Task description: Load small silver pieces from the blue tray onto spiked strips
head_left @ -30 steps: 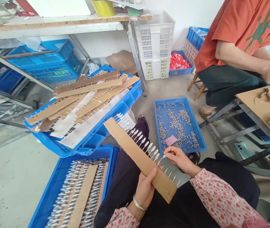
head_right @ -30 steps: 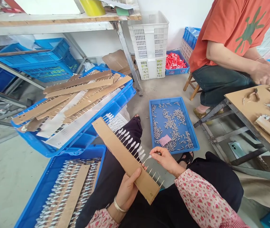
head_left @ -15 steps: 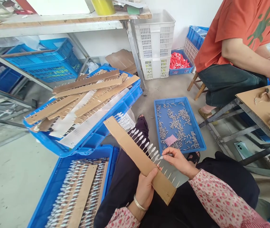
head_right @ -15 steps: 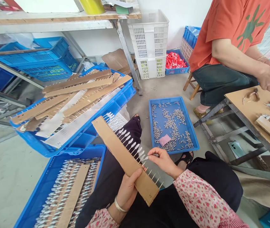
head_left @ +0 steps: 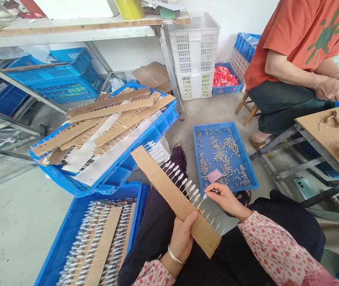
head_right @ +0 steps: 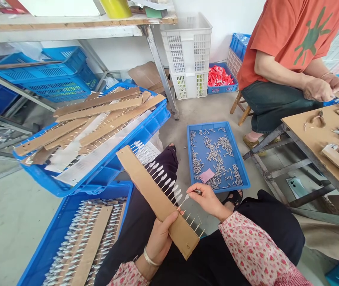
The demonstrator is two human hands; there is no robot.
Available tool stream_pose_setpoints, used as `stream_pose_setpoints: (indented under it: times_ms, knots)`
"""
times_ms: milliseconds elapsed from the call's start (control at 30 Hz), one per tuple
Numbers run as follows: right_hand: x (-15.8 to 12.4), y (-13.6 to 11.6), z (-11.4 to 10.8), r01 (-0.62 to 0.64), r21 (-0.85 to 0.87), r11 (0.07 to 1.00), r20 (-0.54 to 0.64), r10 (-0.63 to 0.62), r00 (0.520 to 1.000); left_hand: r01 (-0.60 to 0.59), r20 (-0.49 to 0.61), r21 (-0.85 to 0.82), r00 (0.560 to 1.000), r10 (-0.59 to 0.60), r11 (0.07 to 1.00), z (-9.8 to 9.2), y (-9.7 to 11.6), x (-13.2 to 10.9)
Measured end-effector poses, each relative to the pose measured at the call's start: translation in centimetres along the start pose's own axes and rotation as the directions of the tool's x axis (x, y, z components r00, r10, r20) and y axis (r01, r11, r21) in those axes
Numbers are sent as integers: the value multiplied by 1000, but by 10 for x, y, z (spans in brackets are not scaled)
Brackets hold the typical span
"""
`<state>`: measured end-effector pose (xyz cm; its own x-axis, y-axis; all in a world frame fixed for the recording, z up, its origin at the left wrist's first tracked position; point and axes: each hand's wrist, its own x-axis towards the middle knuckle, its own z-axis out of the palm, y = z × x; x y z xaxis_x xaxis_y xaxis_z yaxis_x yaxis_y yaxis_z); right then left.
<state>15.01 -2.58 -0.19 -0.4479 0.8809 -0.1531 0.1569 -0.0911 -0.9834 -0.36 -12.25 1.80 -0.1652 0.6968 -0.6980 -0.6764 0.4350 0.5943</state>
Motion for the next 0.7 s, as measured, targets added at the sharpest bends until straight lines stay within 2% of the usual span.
stream_pose_setpoints:
  times_ms: [400,500,600,700]
  knots:
    - [-4,-8,7,11,9,1000,34,-12,999,-7,-54,27,999,8,1000,1,-1,-1]
    - [-6,-6,15,-94,161,983,29,90,995,-17,-63,25,998,19,1000,1,-2,0]
    - [-9,-1,24,-229,376,898,70,219,973,-22,-79,17,997,23,1000,3,-2,1]
    - [-11,2,30,-223,426,877,67,216,974,-23,-110,13,994,24,1000,5,-2,1]
